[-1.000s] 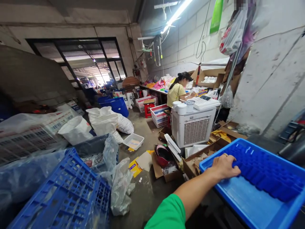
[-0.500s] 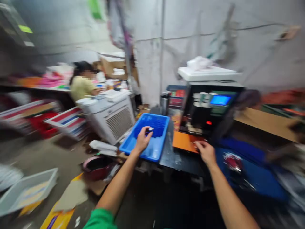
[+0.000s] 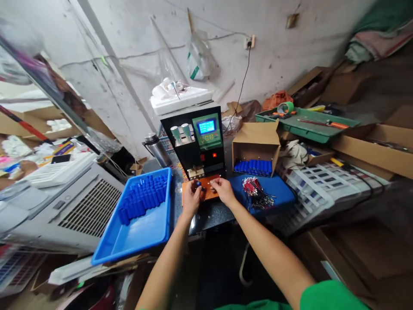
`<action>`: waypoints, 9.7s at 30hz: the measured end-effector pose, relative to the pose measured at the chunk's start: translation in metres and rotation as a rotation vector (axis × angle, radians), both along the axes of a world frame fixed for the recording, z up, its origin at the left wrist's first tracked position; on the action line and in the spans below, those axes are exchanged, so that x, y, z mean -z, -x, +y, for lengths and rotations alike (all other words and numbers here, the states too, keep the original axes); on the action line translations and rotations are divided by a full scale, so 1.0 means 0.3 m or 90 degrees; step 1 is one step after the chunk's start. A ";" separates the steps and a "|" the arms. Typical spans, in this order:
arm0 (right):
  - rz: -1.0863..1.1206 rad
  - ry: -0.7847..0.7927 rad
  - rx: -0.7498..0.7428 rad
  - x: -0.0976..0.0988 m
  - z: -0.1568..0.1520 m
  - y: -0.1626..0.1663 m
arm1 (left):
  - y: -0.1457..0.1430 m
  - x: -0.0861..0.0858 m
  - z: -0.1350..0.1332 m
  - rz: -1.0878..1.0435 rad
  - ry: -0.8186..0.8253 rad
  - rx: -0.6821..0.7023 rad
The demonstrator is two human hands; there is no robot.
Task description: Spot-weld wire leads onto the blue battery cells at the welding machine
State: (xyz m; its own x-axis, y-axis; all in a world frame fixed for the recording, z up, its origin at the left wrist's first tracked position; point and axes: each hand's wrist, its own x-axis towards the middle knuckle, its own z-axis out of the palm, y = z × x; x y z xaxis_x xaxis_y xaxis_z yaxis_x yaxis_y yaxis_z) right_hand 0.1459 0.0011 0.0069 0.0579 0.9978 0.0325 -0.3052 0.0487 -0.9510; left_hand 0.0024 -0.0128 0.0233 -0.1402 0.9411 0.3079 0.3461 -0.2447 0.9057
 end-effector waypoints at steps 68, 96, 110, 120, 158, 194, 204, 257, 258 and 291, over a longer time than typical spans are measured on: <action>-0.270 -0.150 -0.077 -0.001 0.058 0.007 | 0.004 0.094 0.033 -0.013 -0.019 0.057; -0.167 -0.082 -0.049 0.003 0.059 -0.012 | 0.043 0.061 -0.124 0.157 -0.061 -0.028; -0.185 -0.135 -0.189 -0.010 0.047 -0.035 | -0.013 0.027 -0.048 -0.042 0.075 0.042; -0.124 -0.095 -0.125 -0.011 0.049 -0.031 | -0.002 0.051 -0.082 0.118 -0.108 -0.044; -0.109 -0.055 -0.054 0.006 0.083 -0.011 | 0.031 0.091 0.063 0.046 0.040 0.086; -0.136 0.025 -0.063 -0.079 0.067 0.080 | 0.029 0.080 0.038 0.301 -0.005 0.024; -0.140 0.028 -0.061 -0.081 0.065 0.082 | 0.025 0.077 0.032 0.304 -0.017 0.016; -1.009 -0.075 0.223 -0.011 0.168 -0.480 | 0.034 0.053 0.026 0.285 -0.037 -0.008; -1.046 -0.048 0.200 -0.008 0.177 -0.474 | 0.035 0.054 0.026 0.286 -0.039 -0.005; -1.185 0.087 -0.033 -0.099 0.168 -0.320 | 0.012 0.052 0.024 0.277 -0.028 -0.009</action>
